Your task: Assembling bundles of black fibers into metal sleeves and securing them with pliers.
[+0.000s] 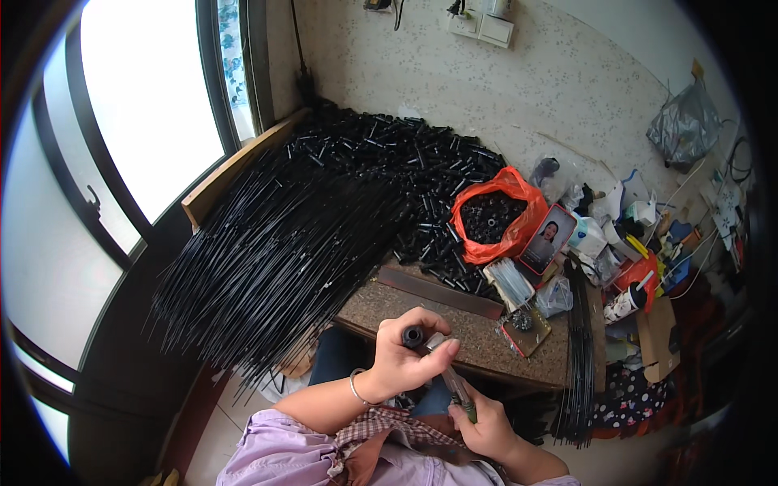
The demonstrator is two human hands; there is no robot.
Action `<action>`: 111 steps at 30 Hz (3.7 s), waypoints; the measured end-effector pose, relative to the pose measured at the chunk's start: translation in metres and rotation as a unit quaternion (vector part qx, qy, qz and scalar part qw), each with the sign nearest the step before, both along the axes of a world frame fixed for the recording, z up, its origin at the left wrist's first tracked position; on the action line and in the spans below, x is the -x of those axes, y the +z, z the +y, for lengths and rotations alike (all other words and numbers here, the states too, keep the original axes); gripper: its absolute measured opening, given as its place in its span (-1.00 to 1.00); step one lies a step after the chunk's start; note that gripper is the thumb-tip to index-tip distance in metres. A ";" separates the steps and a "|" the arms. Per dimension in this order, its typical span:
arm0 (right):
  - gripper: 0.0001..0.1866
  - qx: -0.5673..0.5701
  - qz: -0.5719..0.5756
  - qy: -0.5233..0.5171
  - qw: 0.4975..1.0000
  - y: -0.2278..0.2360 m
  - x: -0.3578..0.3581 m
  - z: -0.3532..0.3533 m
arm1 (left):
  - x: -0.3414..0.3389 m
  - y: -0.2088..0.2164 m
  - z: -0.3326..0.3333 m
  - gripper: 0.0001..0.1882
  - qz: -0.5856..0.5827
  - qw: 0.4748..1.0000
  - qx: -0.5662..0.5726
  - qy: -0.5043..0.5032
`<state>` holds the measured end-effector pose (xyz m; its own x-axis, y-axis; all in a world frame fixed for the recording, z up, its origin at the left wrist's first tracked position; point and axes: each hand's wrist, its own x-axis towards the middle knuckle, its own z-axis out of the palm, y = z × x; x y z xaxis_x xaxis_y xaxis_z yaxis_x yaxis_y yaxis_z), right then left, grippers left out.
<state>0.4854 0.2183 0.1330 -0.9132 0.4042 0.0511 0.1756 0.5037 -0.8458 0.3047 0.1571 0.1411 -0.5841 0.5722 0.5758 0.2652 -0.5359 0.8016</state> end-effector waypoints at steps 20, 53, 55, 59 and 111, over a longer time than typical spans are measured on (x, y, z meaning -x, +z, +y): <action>-0.54 -0.376 -0.151 -0.219 0.888 -0.132 -0.011 0.120 | 0.015 -0.006 -0.006 -0.47 -0.046 0.994 -0.006 -0.095; -0.52 -0.360 -0.191 -0.433 0.804 -0.158 -0.215 0.257 | 0.297 -0.140 -0.115 -0.78 0.286 0.508 0.611 0.536; -0.51 -0.357 -0.185 -0.436 0.805 -0.135 -0.191 0.238 | 0.304 -0.141 -0.105 -0.85 0.327 0.495 0.594 0.542; -0.60 -0.378 -0.100 -0.388 0.835 -0.107 -0.122 0.191 | 0.310 -0.124 -0.099 -0.90 0.341 0.543 0.583 0.499; -0.75 -0.336 0.013 -0.118 0.934 -0.138 0.005 0.126 | 0.264 0.045 -0.029 -0.70 0.098 0.902 0.365 0.210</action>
